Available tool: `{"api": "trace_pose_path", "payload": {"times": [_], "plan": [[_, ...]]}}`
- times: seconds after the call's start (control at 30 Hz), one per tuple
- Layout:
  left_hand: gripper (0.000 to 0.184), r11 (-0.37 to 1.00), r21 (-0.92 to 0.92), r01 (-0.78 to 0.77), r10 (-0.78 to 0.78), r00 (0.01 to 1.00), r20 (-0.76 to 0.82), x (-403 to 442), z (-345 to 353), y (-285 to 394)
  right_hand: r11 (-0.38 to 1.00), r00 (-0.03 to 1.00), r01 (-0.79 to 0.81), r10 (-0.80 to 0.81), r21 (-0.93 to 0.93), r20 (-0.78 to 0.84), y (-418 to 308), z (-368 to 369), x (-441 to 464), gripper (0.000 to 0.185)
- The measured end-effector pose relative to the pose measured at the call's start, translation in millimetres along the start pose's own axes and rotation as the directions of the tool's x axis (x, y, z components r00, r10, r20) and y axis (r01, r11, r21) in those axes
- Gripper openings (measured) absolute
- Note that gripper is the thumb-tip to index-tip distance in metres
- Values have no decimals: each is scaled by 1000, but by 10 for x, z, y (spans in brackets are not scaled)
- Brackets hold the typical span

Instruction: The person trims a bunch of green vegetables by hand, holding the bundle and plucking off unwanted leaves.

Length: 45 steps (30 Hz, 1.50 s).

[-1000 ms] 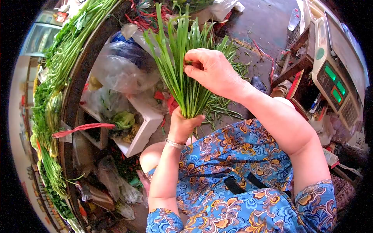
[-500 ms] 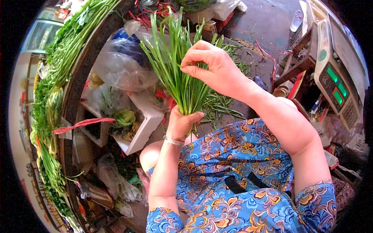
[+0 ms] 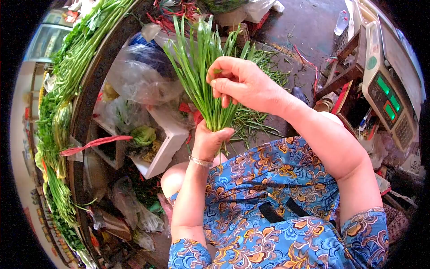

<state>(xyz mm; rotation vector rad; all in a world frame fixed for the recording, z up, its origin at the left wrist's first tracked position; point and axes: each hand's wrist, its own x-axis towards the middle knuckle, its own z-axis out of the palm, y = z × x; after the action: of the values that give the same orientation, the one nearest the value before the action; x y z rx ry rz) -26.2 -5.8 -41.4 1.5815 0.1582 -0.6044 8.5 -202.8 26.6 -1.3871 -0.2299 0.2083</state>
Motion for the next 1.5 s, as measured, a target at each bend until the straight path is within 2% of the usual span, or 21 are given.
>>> {"api": "trace_pose_path", "payload": {"times": [0.07, 0.13, 0.2, 0.3, 0.47, 0.7, 0.8, 0.87, 1.0, 1.07, 1.17, 1.27, 1.33, 1.5], "plan": [[28, 1000, 15, 6, -6, 1000, -19, -8, 8, 35, 923, 992, 111, -128, -370, -21, 73, -76, 26, 12], [28, 999, 30, 14, -12, 999, -39, -7, -2, 44, 682, 906, 369, -415, -632, 81, 167, -76, 19, 13], [27, 1000, 3, 3, -3, 999, -41, -7, -19, 43, 656, 924, 354, -354, -667, 142, 202, -61, -41, 13], [24, 999, 28, 32, -30, 998, -46, -18, -17, 87, 618, 918, 369, -362, -695, 166, 246, -35, -64, 10], [24, 999, 19, 36, -35, 998, -49, -17, -8, 94, 507, 958, 266, -234, -820, 166, 226, -14, -61, 6], [23, 999, 10, 43, -43, 998, -43, -22, -6, 90, 506, 959, 273, -209, -818, 191, 237, -37, -80, 9], [22, 1000, 7, 29, -29, 999, -44, -32, 13, 109, 559, 968, 238, -200, -795, 150, 229, -23, -78, 10], [22, 1000, 7, 23, -23, 999, -39, -34, 18, 114, 641, 956, 259, -276, -723, 98, 243, -14, -67, 11], [21, 1000, 23, 10, -9, 1000, -29, -48, 29, 139, 675, 956, 247, -288, -695, 60, 290, -28, -29, 14], [21, 999, 39, 14, -13, 999, -34, -51, 26, 130, 729, 957, 205, -288, -653, -21, 252, -57, -5, 16], [21, 998, 60, 14, -12, 999, -34, -39, 3, 94, 732, 957, 224, -291, -643, 1, 164, -67, -25, 16], [21, 998, 59, 8, -7, 1000, -24, -33, 1, 84, 720, 953, 249, -302, -648, 31, 205, -43, -54, 24], [21, 999, 53, 5, -4, 1000, -22, -32, 5, 78, 623, 929, 289, -365, -727, 57, 266, -6, -63, 29], [23, 998, 69, 8, -6, 1000, -26, -22, 23, 71, 633, 955, 222, -294, -742, 35, 240, 5, -67, 27]]}}
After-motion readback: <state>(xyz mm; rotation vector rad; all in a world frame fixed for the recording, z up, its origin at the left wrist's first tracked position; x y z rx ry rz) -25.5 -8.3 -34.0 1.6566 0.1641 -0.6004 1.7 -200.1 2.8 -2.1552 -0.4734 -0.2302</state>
